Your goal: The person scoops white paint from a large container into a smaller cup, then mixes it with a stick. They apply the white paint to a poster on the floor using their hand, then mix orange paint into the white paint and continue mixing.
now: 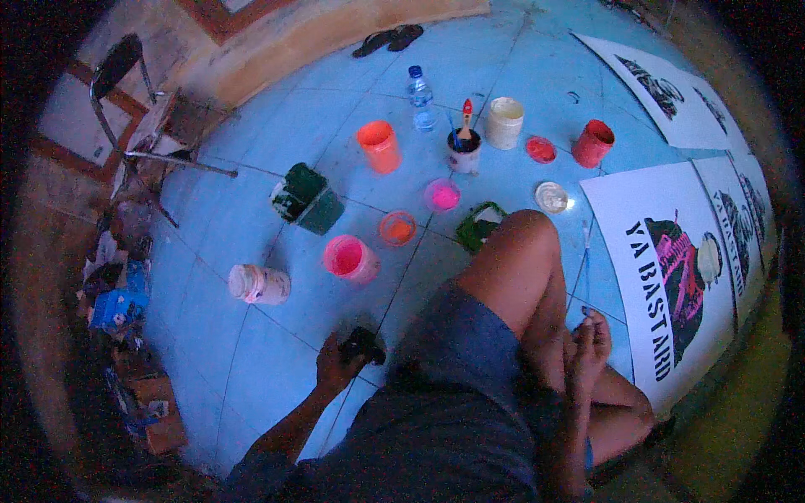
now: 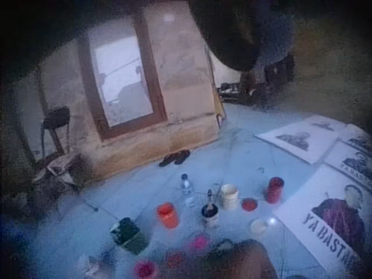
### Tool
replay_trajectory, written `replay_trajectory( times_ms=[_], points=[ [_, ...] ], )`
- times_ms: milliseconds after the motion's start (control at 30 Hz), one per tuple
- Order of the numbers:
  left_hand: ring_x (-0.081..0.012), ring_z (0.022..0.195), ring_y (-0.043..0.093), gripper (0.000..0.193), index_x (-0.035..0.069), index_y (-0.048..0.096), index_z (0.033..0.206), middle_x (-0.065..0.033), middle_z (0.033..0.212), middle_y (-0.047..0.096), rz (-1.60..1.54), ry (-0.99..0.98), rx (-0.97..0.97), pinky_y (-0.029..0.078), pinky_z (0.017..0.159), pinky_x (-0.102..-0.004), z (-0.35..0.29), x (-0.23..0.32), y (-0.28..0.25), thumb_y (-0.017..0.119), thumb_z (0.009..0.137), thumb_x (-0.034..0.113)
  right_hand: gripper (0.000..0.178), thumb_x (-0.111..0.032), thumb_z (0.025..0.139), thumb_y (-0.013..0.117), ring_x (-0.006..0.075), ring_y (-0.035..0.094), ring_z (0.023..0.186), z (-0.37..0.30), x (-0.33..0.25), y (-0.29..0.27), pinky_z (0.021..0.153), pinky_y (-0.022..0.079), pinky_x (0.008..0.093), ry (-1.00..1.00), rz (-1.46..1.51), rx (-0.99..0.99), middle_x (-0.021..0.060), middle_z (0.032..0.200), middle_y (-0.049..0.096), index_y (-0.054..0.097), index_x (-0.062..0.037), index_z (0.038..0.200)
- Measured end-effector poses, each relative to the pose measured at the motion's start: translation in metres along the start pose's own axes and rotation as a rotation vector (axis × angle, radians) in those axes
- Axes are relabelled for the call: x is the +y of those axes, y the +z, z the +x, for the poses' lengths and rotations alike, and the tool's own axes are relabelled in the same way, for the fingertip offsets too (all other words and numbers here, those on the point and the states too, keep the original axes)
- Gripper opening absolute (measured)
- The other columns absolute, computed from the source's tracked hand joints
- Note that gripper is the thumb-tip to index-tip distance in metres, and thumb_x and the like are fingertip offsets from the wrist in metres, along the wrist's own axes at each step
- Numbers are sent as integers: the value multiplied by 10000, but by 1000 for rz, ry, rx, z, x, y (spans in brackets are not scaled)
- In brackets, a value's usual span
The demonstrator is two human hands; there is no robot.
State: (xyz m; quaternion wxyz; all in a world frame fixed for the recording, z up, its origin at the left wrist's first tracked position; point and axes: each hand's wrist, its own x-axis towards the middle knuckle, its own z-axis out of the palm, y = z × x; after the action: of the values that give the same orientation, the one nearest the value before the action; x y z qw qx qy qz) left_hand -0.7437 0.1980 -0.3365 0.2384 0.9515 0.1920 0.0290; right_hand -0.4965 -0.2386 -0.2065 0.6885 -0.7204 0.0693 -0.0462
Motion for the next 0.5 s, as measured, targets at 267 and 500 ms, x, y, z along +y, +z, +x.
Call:
replay_trajectory(
  times_ms=[267, 500],
  points=[
    [-389, 1159, 511, 833, -73, 364, 1335, -257, 1261, 477, -347, -142, 11, 424, 973, -466, 6, 73, -43, 813, 724, 273, 157, -113, 982, 510, 51, 372, 643, 20, 6, -39, 589, 317, 195, 49, 96, 100, -36, 722, 452, 594, -23, 1079],
    [-363, 1285, 419, 993, -39, 216, 1440, -253, 1421, 350, -623, -251, 242, 371, 1038, -458, 172, 139, 94, 801, 737, 348, 139, -128, 985, 521, 54, 393, 645, 24, 5, -42, 584, 323, 192, 50, 183, 121, -29, 739, 466, 583, -29, 1061]
  ],
)
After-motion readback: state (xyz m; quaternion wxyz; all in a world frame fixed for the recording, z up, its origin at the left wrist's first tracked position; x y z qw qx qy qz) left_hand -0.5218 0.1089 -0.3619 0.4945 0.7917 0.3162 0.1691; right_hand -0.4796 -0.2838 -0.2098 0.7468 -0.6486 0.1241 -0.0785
